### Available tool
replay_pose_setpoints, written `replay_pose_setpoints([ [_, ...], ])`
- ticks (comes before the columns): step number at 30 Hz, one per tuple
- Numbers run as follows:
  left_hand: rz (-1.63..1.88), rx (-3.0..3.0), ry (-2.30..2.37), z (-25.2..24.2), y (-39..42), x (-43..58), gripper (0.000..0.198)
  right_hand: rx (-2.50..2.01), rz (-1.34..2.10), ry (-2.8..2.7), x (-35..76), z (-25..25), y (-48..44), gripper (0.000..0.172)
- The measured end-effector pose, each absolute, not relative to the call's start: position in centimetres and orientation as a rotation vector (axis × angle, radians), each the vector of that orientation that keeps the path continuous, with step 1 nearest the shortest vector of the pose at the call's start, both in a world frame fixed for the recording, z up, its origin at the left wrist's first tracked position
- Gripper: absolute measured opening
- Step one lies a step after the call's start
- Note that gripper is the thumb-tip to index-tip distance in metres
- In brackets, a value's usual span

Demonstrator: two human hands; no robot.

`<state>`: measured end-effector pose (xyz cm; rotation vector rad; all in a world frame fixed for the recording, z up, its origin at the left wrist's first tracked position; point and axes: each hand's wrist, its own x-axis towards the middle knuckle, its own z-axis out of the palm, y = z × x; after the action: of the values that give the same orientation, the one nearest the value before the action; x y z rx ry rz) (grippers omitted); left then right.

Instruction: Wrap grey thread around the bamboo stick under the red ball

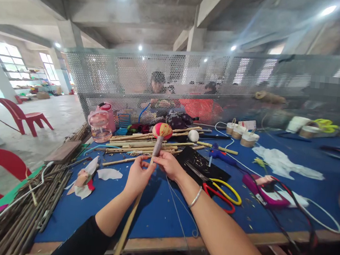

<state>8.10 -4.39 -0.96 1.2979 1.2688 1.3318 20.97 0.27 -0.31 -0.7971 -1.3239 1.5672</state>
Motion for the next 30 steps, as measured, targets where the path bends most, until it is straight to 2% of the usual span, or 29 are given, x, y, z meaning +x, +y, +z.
replay_pose_setpoints([
  [5,1.381,1.346,1.35,-0.4,-4.5,7.9,0.032,-0.795,1.539,-1.353,20.7,0.1,0.1,0.031],
  [12,1.352,1.181,1.132,0.2,-5.0,8.5,0.039,-0.67,1.712,-1.322,21.2,0.2,0.2,0.037],
  [18,1.23,1.087,1.064,-0.1,-4.8,8.3,0.037,-0.771,1.606,-1.37,21.0,-0.7,0.5,0.032],
  [24,1.348,1.244,1.239,-0.6,-4.4,7.8,0.041,-0.783,1.593,-1.393,20.5,-0.8,0.4,0.031],
  [30,1.357,1.13,1.024,0.1,-4.6,8.0,0.043,-0.624,1.778,-1.3,21.3,-0.2,0.5,0.033],
])
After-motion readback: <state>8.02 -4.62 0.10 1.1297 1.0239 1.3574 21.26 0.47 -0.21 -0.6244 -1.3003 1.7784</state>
